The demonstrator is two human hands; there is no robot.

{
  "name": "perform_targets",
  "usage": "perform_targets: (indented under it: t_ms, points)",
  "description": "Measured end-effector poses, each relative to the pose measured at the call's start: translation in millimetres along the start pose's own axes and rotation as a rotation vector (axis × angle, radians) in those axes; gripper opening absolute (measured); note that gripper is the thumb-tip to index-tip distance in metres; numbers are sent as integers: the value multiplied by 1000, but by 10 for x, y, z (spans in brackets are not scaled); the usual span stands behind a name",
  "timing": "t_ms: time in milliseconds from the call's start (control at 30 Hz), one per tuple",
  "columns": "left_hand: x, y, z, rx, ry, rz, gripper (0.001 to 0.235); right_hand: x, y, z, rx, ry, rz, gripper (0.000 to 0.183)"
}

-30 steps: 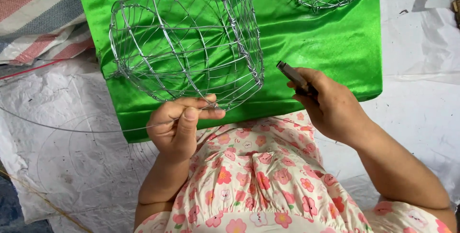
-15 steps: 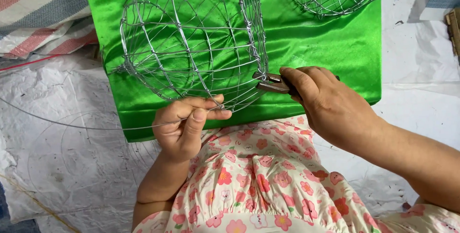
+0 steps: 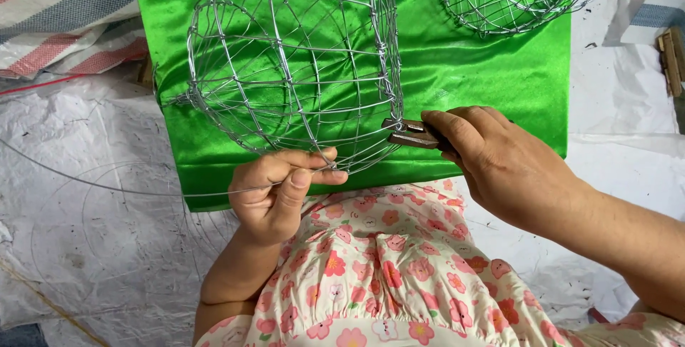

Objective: Constructing a wire basket by bending, twisting, and cutting metal wire using pliers.

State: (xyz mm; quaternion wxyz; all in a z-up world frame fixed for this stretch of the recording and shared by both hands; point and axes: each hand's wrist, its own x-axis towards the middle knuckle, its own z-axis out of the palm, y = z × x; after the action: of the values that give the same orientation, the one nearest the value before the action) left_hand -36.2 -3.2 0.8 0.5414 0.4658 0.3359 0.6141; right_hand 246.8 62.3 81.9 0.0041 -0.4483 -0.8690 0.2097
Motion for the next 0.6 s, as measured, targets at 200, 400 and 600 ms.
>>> perform_targets:
  t_ms: [200,400,600]
  points:
    - [7,0,2,24,-6,20,13,11,-43,-96,-13,-4,5,41]
    - [-5,-6,-8,35,-9,24,12,27,-1,-93,-100,-4,-25,39]
    - [7,-8,-18,22,-15,34,12,35,67,-92,-214,-62,-38,41]
